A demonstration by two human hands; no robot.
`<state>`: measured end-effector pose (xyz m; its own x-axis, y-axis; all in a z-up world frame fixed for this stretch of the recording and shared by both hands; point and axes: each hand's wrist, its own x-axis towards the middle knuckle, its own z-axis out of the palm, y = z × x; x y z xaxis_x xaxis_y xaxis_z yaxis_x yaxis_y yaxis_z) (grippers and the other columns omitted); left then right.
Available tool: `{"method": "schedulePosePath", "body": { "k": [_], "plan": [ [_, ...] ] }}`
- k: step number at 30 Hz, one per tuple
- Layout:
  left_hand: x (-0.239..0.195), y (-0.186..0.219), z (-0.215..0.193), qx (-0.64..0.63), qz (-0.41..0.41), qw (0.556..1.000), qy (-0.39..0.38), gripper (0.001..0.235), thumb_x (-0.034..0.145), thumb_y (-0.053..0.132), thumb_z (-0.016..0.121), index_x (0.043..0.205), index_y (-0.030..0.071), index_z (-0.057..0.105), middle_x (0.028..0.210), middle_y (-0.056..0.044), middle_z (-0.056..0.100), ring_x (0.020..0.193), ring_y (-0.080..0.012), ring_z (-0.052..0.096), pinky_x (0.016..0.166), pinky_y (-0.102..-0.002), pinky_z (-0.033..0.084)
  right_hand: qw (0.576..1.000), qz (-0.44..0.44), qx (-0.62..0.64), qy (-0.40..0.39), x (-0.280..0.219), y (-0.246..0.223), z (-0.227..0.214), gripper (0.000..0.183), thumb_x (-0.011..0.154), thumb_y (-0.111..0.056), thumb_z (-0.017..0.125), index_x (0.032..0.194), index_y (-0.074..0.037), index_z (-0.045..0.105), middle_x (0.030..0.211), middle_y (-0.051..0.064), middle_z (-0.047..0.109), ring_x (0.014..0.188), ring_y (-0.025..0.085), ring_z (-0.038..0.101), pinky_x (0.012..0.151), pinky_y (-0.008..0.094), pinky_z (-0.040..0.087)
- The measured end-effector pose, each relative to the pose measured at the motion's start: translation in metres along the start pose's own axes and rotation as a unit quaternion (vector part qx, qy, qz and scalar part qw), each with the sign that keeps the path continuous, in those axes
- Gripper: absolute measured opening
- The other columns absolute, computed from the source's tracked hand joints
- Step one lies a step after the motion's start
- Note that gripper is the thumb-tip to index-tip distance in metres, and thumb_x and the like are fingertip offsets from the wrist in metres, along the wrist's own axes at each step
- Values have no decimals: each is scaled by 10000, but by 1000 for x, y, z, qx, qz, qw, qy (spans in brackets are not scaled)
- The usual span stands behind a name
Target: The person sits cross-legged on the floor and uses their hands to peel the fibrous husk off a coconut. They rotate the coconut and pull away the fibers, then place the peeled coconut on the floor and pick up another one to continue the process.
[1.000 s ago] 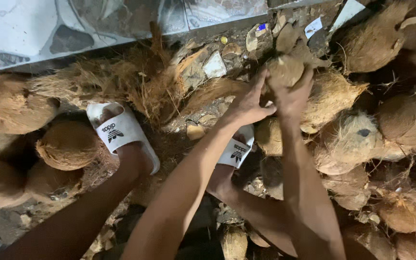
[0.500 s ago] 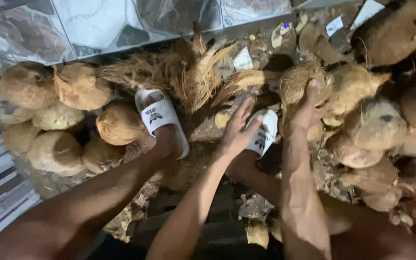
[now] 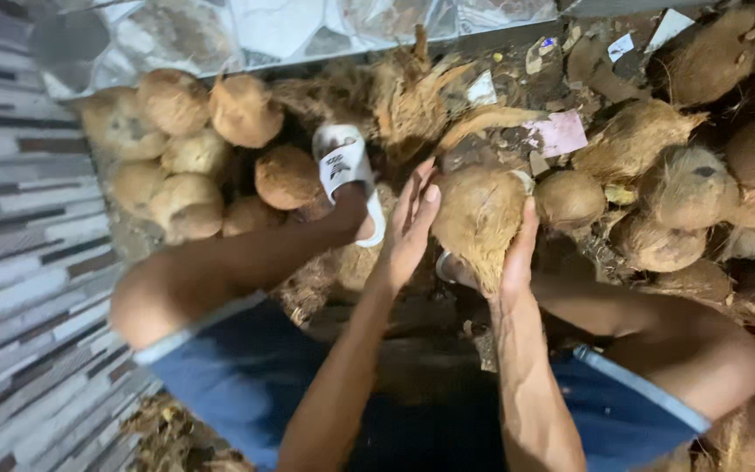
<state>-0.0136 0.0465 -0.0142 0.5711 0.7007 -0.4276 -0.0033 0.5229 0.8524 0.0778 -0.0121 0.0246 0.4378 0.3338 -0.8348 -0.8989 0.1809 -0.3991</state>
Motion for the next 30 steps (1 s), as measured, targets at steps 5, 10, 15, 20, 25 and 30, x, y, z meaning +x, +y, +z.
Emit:
{"method": "schedulePosePath", "body": {
  "k": [5,10,15,20,25,30],
  "plan": [
    [-64,3,-42,72,64,993,-65,737,930,514,652,1529,160,408,1539,-210,394,1456,-405,309,1179,-568,244,972,26,-233,5,-69,9,-7,914,802,-579,652,1527,-108,353,1534,219,403,1373,338,463,1115,505,399],
    [-123,-8,-61,51,56,996,-46,934,735,451,837,1512,144,419,1503,-235,409,1405,-385,366,1158,-554,279,948,65,-312,13,-29,47,-103,946,805,-598,661,1527,-75,340,1544,220,370,1369,360,444,1107,518,400],
    [-163,-28,-77,-24,-83,995,57,1154,635,486,902,1515,-5,340,1428,-348,416,1332,-443,448,1129,-529,344,817,85,-562,-96,-148,40,-59,1049,836,-794,273,1572,-52,179,1618,254,129,1461,435,222,1182,596,182],
    [-172,-73,-84,-261,-278,909,170,769,707,441,830,1388,193,573,1364,-171,585,1183,-373,616,1016,-583,463,689,-162,-658,-259,-123,20,-125,603,1053,-427,268,1385,8,519,1328,338,519,1243,518,492,1007,692,360],
    [-187,-78,-85,-260,-287,914,121,886,712,529,815,1421,91,515,1320,-276,558,1164,-429,598,949,-606,483,648,-337,-561,-390,-139,33,-133,521,943,-389,568,1314,-23,589,1333,238,573,1334,425,465,1122,593,310],
    [-196,-52,-71,-266,-304,910,90,943,719,519,819,1448,37,465,1325,-285,559,1172,-418,603,935,-586,496,662,-379,-463,-451,-150,59,-129,352,861,-246,708,1064,41,700,1100,214,703,1210,432,589,1110,586,357]
  ]
}}
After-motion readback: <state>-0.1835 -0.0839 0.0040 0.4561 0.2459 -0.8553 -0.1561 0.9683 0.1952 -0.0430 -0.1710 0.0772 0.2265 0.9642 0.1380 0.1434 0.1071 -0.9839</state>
